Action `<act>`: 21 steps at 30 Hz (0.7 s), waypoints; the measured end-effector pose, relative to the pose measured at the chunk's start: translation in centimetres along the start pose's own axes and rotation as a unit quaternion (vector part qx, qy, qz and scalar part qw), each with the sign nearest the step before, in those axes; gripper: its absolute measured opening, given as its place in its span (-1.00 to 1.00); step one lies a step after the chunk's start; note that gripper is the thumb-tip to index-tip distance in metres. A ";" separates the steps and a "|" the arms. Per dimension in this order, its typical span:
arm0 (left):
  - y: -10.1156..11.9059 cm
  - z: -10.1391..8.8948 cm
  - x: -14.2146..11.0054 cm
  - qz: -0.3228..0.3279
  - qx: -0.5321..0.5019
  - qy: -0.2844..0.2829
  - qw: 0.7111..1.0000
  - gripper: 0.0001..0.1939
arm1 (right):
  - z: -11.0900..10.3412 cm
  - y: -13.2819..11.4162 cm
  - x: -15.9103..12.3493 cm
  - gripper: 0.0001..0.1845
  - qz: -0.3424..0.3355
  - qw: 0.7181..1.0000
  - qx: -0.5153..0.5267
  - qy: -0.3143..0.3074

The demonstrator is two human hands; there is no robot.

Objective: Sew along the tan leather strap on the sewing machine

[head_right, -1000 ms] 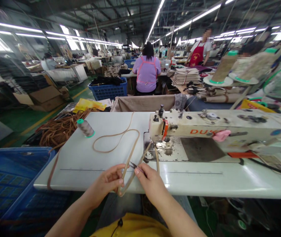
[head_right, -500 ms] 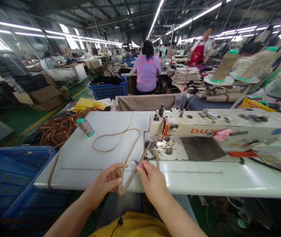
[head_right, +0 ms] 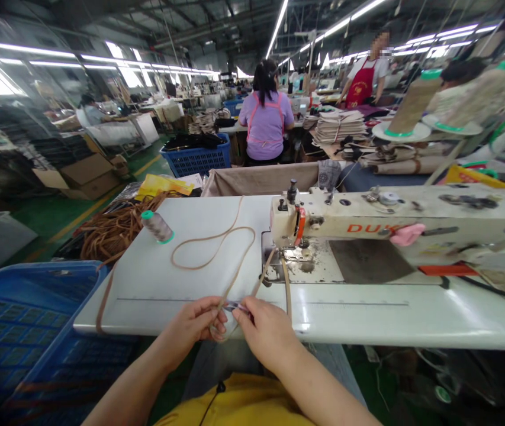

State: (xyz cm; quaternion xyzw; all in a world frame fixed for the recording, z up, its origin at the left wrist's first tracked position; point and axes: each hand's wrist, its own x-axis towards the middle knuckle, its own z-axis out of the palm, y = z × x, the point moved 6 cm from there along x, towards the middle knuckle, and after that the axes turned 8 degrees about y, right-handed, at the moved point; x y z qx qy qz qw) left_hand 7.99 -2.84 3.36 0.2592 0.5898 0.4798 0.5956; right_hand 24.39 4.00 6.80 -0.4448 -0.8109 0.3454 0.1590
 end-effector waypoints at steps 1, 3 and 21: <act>0.1 0.3 -0.2 -0.003 -0.019 -0.011 1.000 -0.49 | 0.1 0.1 0.0 -0.71 0.002 1.000 0.001 -0.001; 0.3 0.7 -0.4 -0.007 -0.049 -0.015 0.999 -0.47 | 0.1 0.3 0.0 -0.70 0.006 1.000 0.005 0.001; 0.8 2.2 -0.9 -0.008 -0.078 -0.078 0.994 -0.46 | -1.5 0.8 -0.3 -0.60 -0.035 0.991 0.030 0.122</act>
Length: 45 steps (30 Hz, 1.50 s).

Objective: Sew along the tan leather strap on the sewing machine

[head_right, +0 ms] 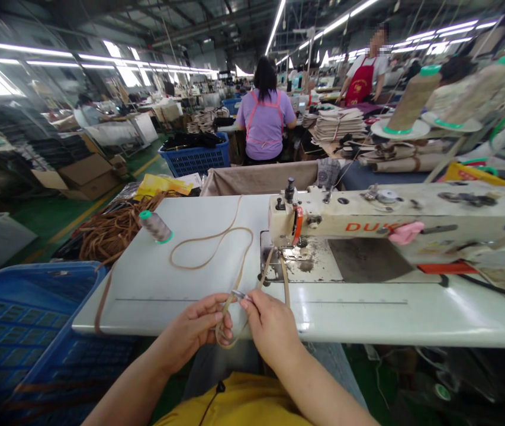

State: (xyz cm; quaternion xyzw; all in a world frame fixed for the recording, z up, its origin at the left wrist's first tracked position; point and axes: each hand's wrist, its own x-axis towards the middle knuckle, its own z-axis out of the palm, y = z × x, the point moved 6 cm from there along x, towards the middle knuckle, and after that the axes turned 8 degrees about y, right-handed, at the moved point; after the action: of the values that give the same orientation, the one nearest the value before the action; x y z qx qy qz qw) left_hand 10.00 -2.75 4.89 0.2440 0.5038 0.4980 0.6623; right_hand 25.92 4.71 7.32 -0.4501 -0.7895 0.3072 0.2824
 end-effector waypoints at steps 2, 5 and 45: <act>0.2 -0.5 0.1 0.023 0.050 -0.002 0.998 -0.44 | -0.5 0.7 -0.1 -0.56 0.020 0.999 0.020 0.015; 0.8 -1.7 0.3 0.066 0.149 -0.008 0.987 -0.38 | -1.1 2.0 -0.3 -0.52 0.046 0.998 0.039 0.012; -1.2 -10.4 1.9 0.444 0.764 0.179 0.432 -0.15 | -12.3 10.2 -1.4 -0.53 0.134 0.935 0.215 0.247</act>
State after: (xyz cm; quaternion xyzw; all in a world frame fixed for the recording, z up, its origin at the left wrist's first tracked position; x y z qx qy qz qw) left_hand 0.97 -3.35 -0.79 0.7463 0.6083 0.1683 -0.2115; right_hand 40.91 10.45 7.55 -0.5422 -0.5423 0.3839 0.5143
